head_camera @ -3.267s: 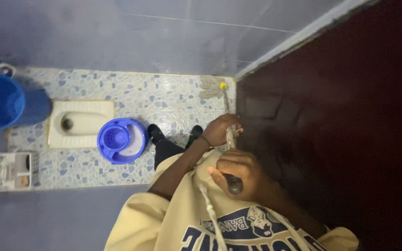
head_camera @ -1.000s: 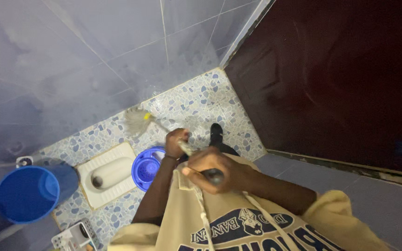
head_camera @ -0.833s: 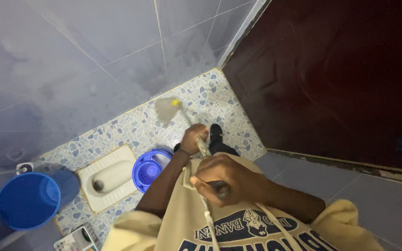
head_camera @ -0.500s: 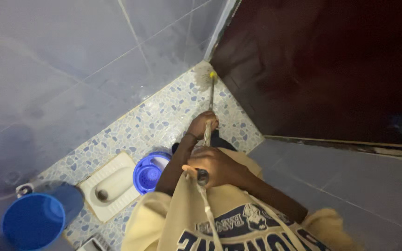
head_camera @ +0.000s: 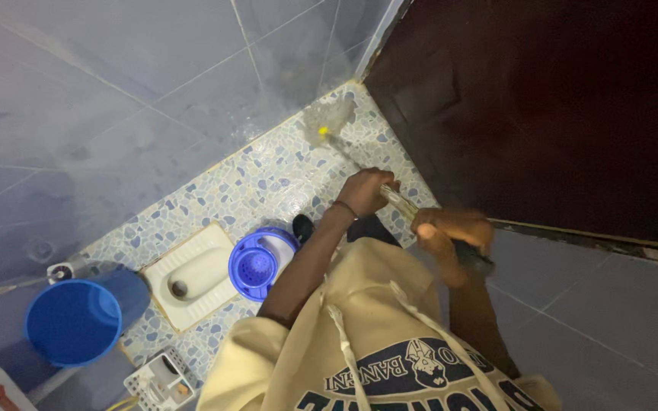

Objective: The person mops the tiled floor around a squat toilet using a mop and water from a blue bucket.

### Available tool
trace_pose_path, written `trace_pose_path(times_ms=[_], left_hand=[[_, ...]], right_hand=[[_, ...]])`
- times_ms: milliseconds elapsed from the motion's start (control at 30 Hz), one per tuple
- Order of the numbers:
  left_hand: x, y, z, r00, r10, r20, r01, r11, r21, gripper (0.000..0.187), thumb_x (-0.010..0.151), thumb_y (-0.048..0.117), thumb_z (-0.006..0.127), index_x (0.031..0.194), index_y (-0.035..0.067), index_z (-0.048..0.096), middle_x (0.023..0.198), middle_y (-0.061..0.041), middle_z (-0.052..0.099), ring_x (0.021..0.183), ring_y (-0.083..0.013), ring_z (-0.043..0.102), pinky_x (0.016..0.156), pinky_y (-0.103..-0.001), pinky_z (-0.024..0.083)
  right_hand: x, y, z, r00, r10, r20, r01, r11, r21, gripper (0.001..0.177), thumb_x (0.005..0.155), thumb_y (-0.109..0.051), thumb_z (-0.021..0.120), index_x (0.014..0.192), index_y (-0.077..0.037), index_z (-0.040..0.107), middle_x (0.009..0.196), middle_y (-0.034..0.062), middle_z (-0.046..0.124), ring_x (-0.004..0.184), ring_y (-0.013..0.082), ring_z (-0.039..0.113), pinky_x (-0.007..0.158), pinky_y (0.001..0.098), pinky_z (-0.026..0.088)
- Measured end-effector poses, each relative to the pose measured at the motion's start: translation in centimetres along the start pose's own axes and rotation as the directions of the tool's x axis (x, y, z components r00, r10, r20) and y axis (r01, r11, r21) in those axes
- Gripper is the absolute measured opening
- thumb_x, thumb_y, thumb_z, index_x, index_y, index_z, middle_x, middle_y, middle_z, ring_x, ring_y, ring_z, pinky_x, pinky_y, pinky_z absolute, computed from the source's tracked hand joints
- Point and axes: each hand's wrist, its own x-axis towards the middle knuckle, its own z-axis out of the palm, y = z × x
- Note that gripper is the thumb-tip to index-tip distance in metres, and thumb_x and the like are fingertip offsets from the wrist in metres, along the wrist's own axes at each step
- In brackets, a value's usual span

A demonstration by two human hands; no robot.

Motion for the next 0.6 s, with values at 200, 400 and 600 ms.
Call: trace_pose_path(times_ms=[200, 400, 600], left_hand=[[-8.5, 2.6, -6.6, 0.967, -0.128, -0.220, 0.005, 0.873, -0.488, 0.042, 0.096, 0.013, 0.067, 0.136, 0.010, 0.058, 0.140, -0.013, 0.062, 0.133, -0.0270, 0.059, 0.112, -0.038, 0.046], [-18.2, 13.9, -16.2, 0.923, -0.131, -0.361, -0.113, 0.807, -0.579, 0.056, 0.101, 0.035, 0.062, 0.143, -0.001, 0.053, 0.156, -0.018, 0.053, 0.154, -0.0316, 0.042, 0.128, -0.046, 0.030], [-18.7, 17.5, -14.0, 0.614, -0.086, -0.784, -0.217, 0.937, -0.272, 0.036, 0.097, 0.039, 0.069, 0.087, 0.005, 0.064, 0.078, -0.008, 0.065, 0.075, -0.0197, 0.066, 0.067, -0.028, 0.053]], right_hand=[[0.1, 6.0, 3.9, 0.998, 0.038, -0.051, -0.044, 0.991, -0.124, 0.029, 0.101, -0.021, 0.062, 0.079, -0.003, 0.063, 0.066, -0.0024, 0.053, 0.055, 0.0081, 0.047, 0.053, 0.0246, 0.037], [0.3, 16.6, 13.8, 0.826, 0.390, 0.407, -0.563, 0.540, 0.625, 0.017, 0.095, -0.014, 0.057, 0.091, -0.001, 0.067, 0.086, 0.0079, 0.069, 0.074, 0.0169, 0.064, 0.065, 0.0371, 0.048], [1.9, 21.3, 16.7, 0.819, 0.133, 0.559, 0.007, 0.970, -0.241, 0.031, 0.097, -0.017, 0.070, 0.073, -0.003, 0.057, 0.067, 0.0154, 0.058, 0.061, 0.0314, 0.058, 0.062, 0.0431, 0.045]])
